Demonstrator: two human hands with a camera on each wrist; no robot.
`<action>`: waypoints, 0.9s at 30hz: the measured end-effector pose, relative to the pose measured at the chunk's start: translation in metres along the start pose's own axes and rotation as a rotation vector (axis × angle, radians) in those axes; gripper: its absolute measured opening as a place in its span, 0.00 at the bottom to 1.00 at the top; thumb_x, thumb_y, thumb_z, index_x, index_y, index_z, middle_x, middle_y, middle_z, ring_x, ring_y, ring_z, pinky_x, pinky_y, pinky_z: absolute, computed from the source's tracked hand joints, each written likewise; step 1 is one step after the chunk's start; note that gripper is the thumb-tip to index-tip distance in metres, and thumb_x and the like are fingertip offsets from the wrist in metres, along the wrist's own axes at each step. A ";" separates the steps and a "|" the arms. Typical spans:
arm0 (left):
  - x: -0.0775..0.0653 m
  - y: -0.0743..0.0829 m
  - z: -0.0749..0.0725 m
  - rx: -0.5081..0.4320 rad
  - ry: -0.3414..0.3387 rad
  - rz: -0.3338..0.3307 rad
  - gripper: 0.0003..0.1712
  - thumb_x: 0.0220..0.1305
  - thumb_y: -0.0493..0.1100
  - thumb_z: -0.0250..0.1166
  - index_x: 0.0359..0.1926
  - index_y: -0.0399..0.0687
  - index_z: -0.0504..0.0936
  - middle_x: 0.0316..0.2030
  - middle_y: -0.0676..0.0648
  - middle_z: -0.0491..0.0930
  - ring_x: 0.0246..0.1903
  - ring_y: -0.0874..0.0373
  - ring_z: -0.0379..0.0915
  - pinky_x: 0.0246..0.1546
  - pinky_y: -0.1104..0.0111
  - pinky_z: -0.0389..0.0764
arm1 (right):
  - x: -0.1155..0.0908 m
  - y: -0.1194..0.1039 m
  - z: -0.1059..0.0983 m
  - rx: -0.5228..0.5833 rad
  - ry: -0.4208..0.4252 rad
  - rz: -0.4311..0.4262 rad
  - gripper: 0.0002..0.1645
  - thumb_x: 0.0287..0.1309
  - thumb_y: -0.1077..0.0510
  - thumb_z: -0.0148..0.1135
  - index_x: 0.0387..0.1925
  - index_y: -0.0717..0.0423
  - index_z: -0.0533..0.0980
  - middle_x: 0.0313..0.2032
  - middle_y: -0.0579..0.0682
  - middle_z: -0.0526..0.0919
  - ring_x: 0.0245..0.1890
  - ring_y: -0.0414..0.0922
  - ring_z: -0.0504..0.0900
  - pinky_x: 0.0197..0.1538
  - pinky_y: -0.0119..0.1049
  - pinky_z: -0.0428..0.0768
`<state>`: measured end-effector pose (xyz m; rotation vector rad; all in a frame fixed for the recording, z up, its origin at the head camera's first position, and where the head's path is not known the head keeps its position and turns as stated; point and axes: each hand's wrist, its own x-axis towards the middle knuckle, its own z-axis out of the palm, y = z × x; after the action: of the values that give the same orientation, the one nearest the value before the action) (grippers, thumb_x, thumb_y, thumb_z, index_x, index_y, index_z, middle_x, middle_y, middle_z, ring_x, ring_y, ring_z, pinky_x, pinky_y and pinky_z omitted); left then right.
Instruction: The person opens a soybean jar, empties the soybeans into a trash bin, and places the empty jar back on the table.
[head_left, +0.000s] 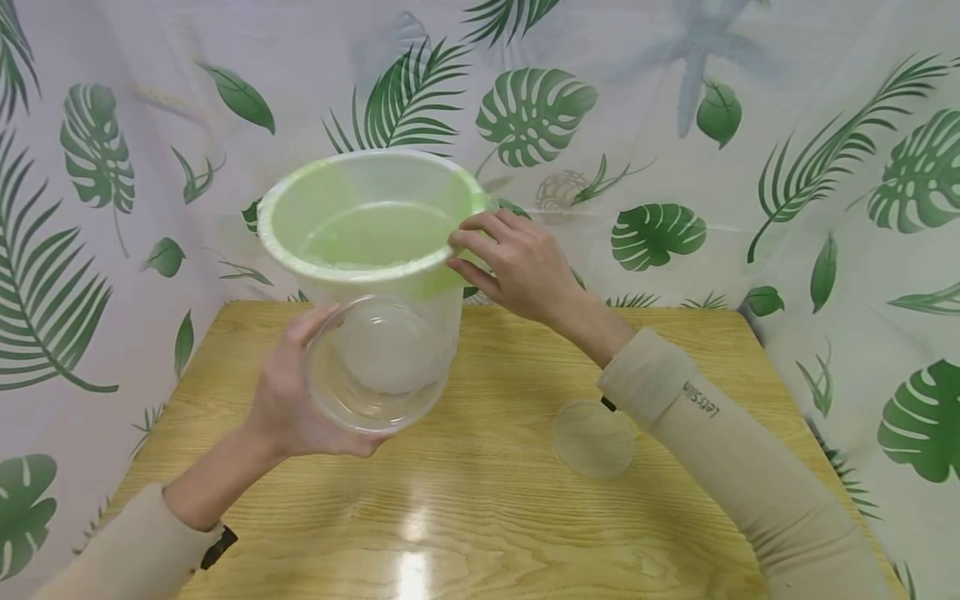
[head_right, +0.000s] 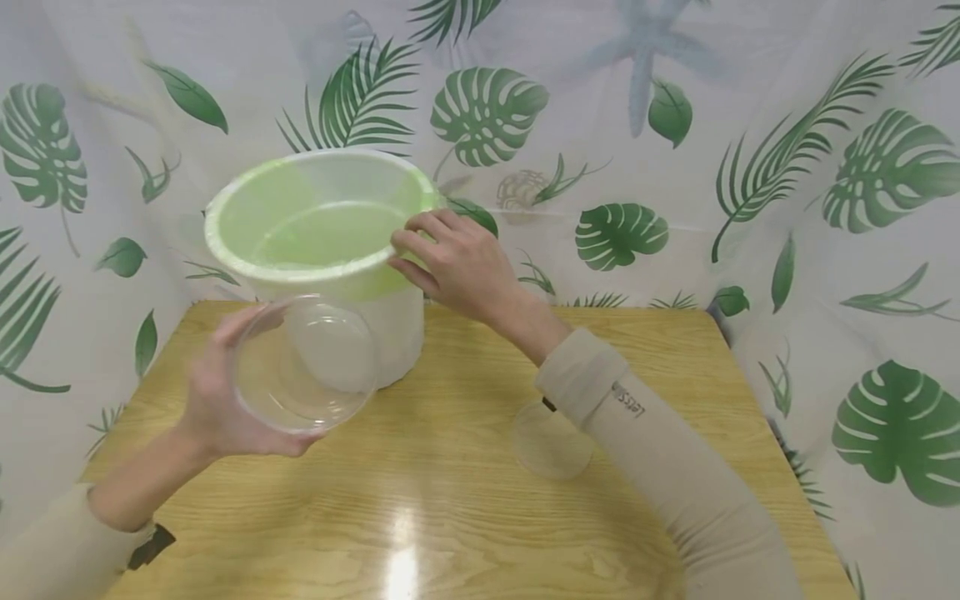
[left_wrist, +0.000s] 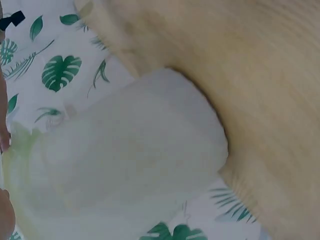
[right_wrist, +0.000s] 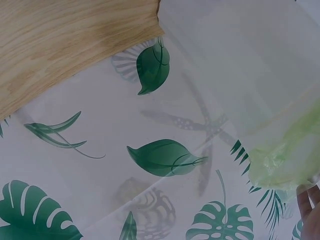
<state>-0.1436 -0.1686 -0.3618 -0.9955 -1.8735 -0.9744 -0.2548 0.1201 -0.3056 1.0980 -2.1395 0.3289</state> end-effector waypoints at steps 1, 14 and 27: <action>-0.004 0.000 0.003 -0.018 -0.015 -0.004 0.68 0.44 0.76 0.75 0.62 0.19 0.68 0.56 0.25 0.80 0.55 0.42 0.80 0.70 0.75 0.75 | 0.000 0.000 0.000 0.001 -0.001 0.000 0.15 0.71 0.48 0.67 0.50 0.52 0.85 0.49 0.51 0.89 0.50 0.52 0.87 0.53 0.46 0.89; -0.058 0.005 0.045 -0.054 -0.298 -0.162 0.76 0.17 0.56 0.90 0.70 0.29 0.65 0.61 0.34 0.78 0.56 0.39 0.81 0.57 0.50 0.89 | 0.000 0.000 0.001 -0.007 0.007 -0.003 0.14 0.71 0.48 0.67 0.49 0.52 0.85 0.49 0.52 0.89 0.51 0.53 0.87 0.54 0.47 0.89; -0.099 0.015 0.080 -0.183 -0.564 -0.387 0.73 0.27 0.59 0.90 0.74 0.42 0.63 0.65 0.42 0.78 0.62 0.46 0.79 0.65 0.50 0.84 | 0.000 -0.001 0.001 -0.009 0.025 -0.009 0.14 0.71 0.48 0.67 0.49 0.52 0.85 0.49 0.52 0.90 0.50 0.53 0.88 0.52 0.46 0.89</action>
<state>-0.1149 -0.1201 -0.4767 -1.1195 -2.5493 -1.1904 -0.2546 0.1190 -0.3063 1.0927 -2.1120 0.3266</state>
